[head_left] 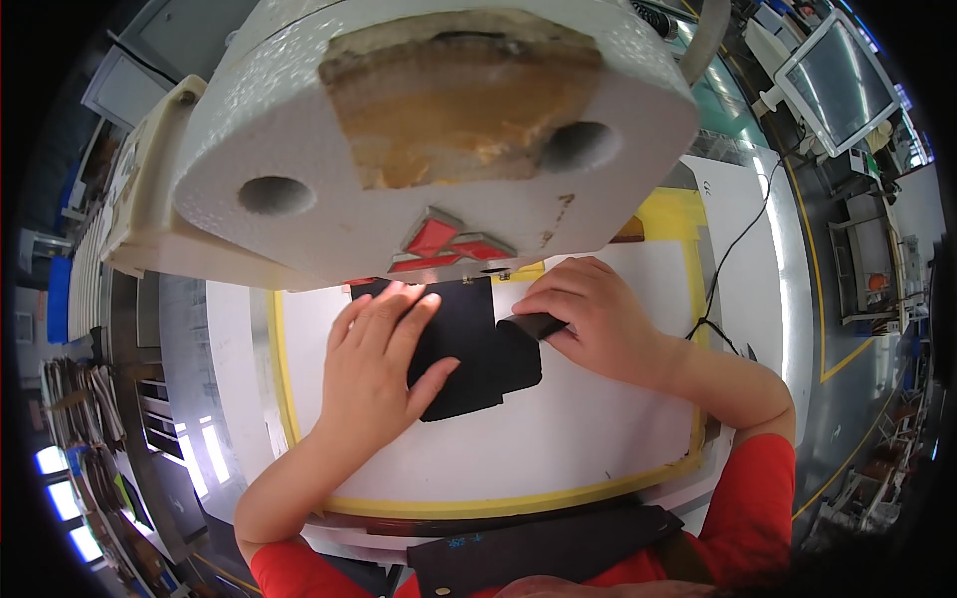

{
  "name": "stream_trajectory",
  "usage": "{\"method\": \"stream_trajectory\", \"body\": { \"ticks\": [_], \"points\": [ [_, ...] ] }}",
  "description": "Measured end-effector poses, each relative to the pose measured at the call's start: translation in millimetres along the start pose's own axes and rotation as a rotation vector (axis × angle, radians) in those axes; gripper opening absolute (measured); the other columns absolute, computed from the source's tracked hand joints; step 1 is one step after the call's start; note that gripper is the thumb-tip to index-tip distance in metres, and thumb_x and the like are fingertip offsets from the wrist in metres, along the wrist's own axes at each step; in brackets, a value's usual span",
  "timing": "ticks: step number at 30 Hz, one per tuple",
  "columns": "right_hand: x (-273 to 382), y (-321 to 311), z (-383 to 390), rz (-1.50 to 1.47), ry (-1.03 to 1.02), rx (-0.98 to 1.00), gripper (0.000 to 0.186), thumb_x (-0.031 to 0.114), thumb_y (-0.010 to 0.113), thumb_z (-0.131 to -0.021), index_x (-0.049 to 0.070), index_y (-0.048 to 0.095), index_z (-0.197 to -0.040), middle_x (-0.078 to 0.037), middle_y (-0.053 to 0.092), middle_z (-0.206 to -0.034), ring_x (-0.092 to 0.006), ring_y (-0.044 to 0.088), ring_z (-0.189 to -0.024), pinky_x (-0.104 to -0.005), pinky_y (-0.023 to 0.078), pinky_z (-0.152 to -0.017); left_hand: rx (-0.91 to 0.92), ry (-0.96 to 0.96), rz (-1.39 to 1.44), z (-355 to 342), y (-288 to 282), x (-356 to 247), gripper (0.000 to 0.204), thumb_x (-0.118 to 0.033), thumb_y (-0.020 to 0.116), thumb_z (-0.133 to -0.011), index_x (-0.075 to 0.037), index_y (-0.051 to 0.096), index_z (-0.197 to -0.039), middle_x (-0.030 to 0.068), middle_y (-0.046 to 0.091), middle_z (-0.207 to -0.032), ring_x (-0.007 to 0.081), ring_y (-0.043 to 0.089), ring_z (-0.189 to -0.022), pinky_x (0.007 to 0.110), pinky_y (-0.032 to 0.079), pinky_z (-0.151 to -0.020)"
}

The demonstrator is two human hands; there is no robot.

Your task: Operating an automated industrial sewing machine by loading black material pieces into a guide, setting the machine via a touchscreen, and overseeing the automated stitch process.

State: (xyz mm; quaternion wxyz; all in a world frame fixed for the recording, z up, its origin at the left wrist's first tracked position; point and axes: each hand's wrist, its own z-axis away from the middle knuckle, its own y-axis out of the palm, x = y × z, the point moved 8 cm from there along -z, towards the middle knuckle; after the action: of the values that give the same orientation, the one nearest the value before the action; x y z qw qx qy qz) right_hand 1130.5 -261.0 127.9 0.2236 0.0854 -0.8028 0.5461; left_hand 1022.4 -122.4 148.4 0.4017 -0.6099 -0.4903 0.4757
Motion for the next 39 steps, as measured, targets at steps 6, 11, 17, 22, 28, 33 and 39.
{"method": "stream_trajectory", "body": {
  "ticks": [6,11,17,22,28,33,39],
  "points": [
    [-38,1,-13,-0.427,0.437,-0.076,0.013,0.013,0.067,-0.085,0.001,0.067,-0.089,-0.012,0.063,-0.077,-0.028,0.062,-0.07,-0.0349,0.048,-0.062,-0.147,0.179,0.226,-20,14,-37,0.044,-0.02,0.075,-0.074,-0.006,0.058,-0.113,0.0083,0.058,-0.106,0.0265,0.058,-0.095,0.037,0.046,-0.082],
    [-41,-13,-21,-0.213,0.374,-0.183,0.017,0.018,0.065,-0.087,0.002,0.067,-0.088,-0.011,0.067,-0.07,-0.0286,0.064,-0.063,-0.0382,0.048,-0.057,-0.086,0.152,0.161,-24,34,-43,0.046,-0.021,0.074,-0.075,-0.008,0.059,-0.116,0.008,0.055,-0.118,0.0262,0.056,-0.103,0.037,0.045,-0.085],
    [-39,-11,-25,-0.05,0.334,-0.187,0.016,0.021,0.068,-0.084,0.006,0.065,-0.08,-0.007,0.066,-0.069,-0.0251,0.065,-0.064,-0.0358,0.049,-0.058,-0.028,0.12,0.157,-22,40,-39,0.051,-0.021,0.072,-0.077,-0.006,0.056,-0.123,0.0115,0.051,-0.133,0.0291,0.051,-0.115,0.04,0.039,-0.095],
    [-39,-10,-29,0.046,0.318,-0.202,0.019,0.02,0.069,-0.081,0.007,0.06,-0.073,-0.006,0.064,-0.067,-0.025,0.065,-0.064,-0.036,0.049,-0.057,-0.017,0.12,0.103,-22,44,-38,0.06,-0.028,0.071,-0.079,-0.004,0.052,-0.13,0.0142,0.046,-0.141,0.0323,0.05,-0.118,0.043,0.038,-0.098],
    [-36,-7,-32,0.084,0.295,-0.209,0.02,0.02,0.069,-0.08,0.007,0.056,-0.071,-0.007,0.062,-0.067,-0.027,0.063,-0.062,-0.038,0.049,-0.056,-0.026,0.109,0.063,-24,48,-37,0.061,-0.031,0.071,-0.08,-0.005,0.051,-0.131,0.0142,0.047,-0.14,0.0326,0.05,-0.116,0.043,0.037,-0.098],
    [-34,-3,-33,0.156,0.272,-0.218,0.021,0.021,0.069,-0.08,0.007,0.055,-0.072,-0.007,0.062,-0.069,-0.0275,0.063,-0.063,-0.0386,0.048,-0.055,-0.035,0.112,0.041,-23,49,-36,0.062,-0.034,0.071,-0.08,-0.006,0.051,-0.132,0.0153,0.047,-0.139,0.033,0.049,-0.115,0.044,0.038,-0.098],
    [-33,-5,-28,0.148,0.245,-0.23,0.019,0.017,0.069,-0.08,0.008,0.053,-0.086,-0.006,0.062,-0.074,-0.0276,0.064,-0.063,-0.0384,0.048,-0.054,-0.05,0.131,0.009,-25,51,-36,0.063,-0.037,0.069,-0.08,-0.006,0.051,-0.132,0.0161,0.048,-0.137,0.0329,0.049,-0.113,0.044,0.038,-0.097]
  ]
}}
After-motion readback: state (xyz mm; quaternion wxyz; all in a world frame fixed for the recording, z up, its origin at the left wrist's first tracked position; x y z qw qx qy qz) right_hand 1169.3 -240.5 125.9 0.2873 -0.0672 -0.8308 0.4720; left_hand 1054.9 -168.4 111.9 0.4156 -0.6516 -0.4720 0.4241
